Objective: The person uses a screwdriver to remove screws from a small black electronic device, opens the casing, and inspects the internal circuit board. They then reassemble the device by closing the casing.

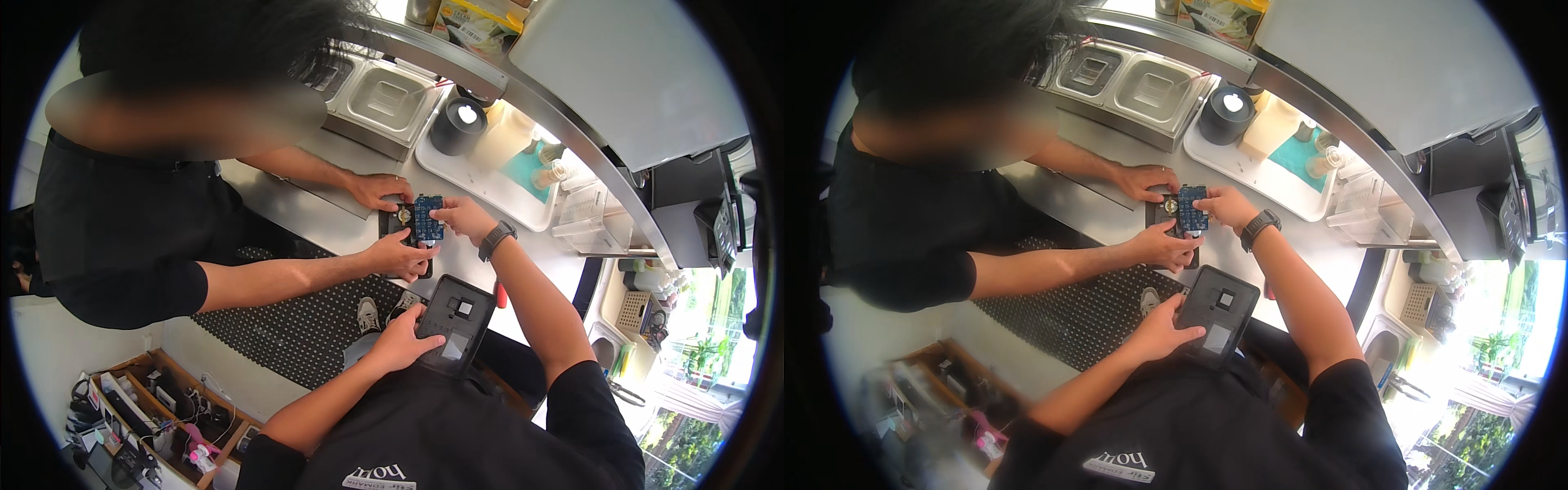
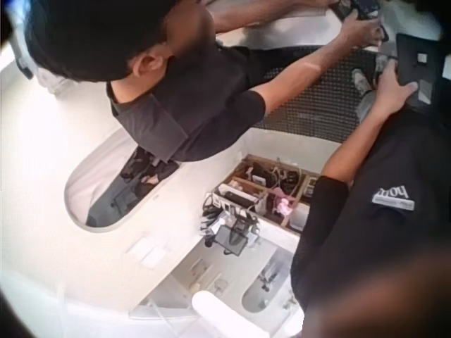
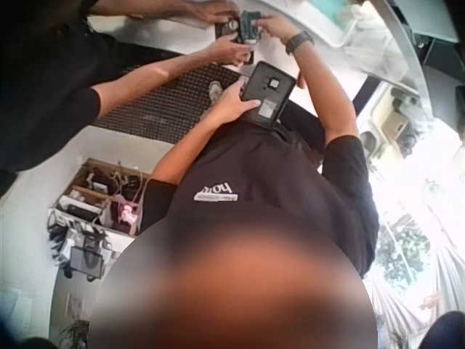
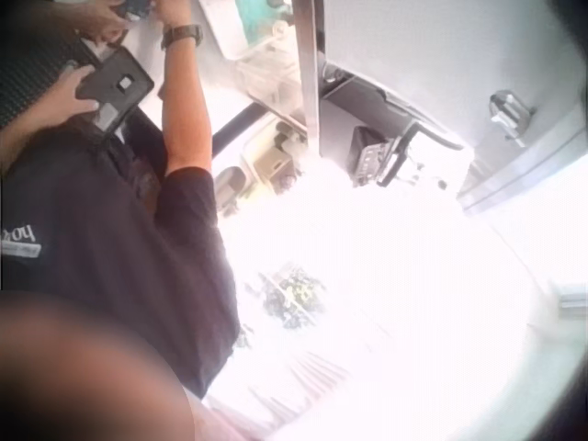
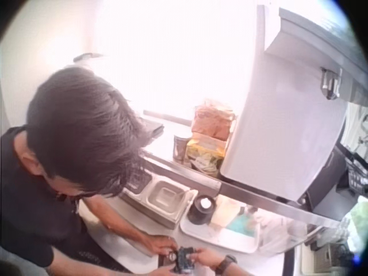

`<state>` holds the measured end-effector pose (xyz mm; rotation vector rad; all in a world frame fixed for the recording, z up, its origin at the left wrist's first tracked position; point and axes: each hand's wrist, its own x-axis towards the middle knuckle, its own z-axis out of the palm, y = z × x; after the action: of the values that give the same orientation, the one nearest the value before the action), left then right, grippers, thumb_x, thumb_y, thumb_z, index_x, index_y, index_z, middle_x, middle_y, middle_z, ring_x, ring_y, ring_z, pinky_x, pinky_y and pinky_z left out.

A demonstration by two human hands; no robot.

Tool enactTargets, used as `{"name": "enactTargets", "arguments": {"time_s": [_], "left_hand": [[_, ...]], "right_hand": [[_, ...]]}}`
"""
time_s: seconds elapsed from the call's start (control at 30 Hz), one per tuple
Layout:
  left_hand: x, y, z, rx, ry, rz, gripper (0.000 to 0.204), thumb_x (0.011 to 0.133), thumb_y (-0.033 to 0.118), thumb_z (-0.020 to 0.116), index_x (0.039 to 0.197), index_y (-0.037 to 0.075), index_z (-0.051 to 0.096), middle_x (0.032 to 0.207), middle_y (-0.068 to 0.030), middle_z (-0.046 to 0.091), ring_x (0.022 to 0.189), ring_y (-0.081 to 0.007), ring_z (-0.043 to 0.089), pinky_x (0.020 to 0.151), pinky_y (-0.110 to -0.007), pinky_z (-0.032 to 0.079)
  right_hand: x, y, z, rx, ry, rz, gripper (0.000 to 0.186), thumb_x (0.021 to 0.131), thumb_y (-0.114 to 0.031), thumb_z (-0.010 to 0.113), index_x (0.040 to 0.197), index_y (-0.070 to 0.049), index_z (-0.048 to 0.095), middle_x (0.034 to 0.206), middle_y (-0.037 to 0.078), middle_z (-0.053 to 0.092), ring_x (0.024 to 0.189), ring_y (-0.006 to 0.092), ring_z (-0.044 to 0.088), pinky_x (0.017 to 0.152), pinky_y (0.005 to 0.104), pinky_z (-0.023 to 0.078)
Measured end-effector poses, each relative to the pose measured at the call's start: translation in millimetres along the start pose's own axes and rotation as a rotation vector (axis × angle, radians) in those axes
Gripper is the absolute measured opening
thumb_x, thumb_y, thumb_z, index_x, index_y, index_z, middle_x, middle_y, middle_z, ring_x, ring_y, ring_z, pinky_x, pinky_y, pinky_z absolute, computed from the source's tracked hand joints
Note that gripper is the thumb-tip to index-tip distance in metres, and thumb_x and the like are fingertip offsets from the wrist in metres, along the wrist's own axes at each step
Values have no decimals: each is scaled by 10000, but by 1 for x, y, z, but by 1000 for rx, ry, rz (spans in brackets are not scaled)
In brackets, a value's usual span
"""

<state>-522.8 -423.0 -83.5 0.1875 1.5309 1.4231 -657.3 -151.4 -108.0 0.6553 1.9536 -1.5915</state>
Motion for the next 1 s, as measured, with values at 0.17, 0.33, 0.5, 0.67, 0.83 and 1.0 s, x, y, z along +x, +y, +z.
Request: {"name": "enactTargets", "arguments": {"time_s": [0.17,0.33,0.5,0.67,0.83,1.0], "left_hand": [[36,-29,38,274,230,110,632,880,345,836,1317,-23,565,1154,-271,735,1103,-452,716,961,-488,554],[67,-39,66,306,337,66,648,893,313,825,1364,-16,524,1136,-294,732,1095,-470,712,948,-520,558],[100,-48,75,339,436,127,638,910,322,813,1373,13,503,1127,-297,734,1059,-496,713,906,-564,563],[118,-45,85,468,572,130,635,908,328,823,1363,30,495,1135,-290,732,1057,-499,711,892,-560,573],[115,-26,94,526,695,134,659,893,285,843,1368,10,479,1275,-276,651,1115,-495,686,909,-534,578],[103,-18,87,716,654,169,838,883,275,842,1523,-53,411,1432,-285,570,1304,-470,592,1032,-521,530]], "right_hand": [[1,-13,-4,-73,10,-56,160,959,-272,783,1019,-124,776,732,-73,575,637,64,465,577,252,365],[6,-21,-11,-57,-14,-26,157,950,-269,788,997,-120,771,706,-80,534,611,63,448,570,253,358],[11,-22,-17,-13,-54,-27,166,945,-273,792,983,-114,765,713,-78,544,606,62,455,568,255,355],[6,-24,-14,44,-108,-128,186,951,-275,791,1017,-102,772,752,-74,600,631,53,484,586,239,375],[3,-13,-9,153,-143,-218,259,966,-235,785,1158,-61,779,871,-29,726,699,41,569,621,223,403],[7,10,4,272,-103,-292,276,989,-189,764,1178,13,762,937,17,765,778,98,662,721,272,514]]}}
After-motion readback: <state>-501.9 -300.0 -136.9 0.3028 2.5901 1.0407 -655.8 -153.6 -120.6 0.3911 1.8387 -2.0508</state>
